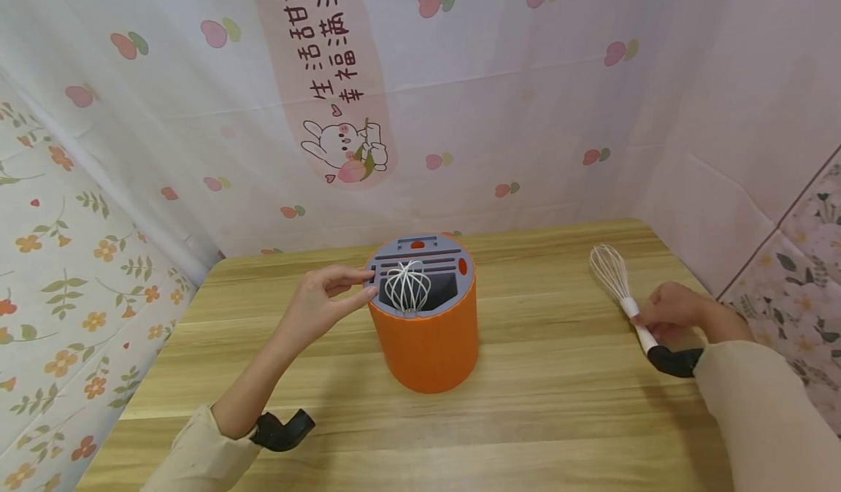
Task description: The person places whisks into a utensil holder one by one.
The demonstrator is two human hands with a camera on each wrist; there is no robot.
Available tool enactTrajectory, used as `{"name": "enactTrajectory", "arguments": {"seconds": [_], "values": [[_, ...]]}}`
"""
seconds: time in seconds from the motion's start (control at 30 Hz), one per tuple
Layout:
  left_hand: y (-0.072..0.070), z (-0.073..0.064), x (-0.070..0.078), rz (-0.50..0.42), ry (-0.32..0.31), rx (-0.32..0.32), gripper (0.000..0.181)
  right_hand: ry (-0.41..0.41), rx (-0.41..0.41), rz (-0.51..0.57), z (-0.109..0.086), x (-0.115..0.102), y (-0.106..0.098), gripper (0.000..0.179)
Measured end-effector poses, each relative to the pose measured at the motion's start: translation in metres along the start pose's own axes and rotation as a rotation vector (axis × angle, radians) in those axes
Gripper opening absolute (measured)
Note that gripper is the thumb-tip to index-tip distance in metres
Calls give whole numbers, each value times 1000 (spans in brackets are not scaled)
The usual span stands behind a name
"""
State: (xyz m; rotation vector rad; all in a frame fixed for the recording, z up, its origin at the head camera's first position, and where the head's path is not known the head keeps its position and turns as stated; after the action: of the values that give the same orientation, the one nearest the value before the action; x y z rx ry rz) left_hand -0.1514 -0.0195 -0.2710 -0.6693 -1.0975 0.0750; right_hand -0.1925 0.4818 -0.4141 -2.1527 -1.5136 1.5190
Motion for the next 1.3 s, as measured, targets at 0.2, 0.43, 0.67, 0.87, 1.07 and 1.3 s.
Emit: {"name": "enactTrajectory", "arguments": {"seconds": [0.2,0.43,0.67,0.87,1.07,1.3], "values": [[0,-1,-1,3,-4,7,23,-47,27,-14,6,-31,-8,20],[0,-1,0,10,4,10,23,-83,58,-85,7,-78,-12,20],[0,-1,0,0,3,10,24,-168,115,-220,3,-134,-9,17],[0,-1,0,-16,-4,7,25,-223,157,-309,-2,-182,-2,16],[-1,-4,17,-20,-16,5,25,-341,203,-350,-13,-227,10,7],[-3,-7,37,3,-13,7,23,-533,237,-306,-27,-277,26,5]]}}
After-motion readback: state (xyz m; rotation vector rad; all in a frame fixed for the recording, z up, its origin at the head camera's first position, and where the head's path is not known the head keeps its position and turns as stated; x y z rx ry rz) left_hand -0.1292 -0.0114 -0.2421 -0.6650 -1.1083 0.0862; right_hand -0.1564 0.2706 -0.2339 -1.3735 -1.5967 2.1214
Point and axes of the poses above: each hand's wrist, its own z-axis towards the middle knuckle, its own y-axis out of the palm, x = y × z, the point moved 7 cm from there along z, towards the middle knuckle, and after that the axes turned 12 degrees about -x, right-handed, at the moved point
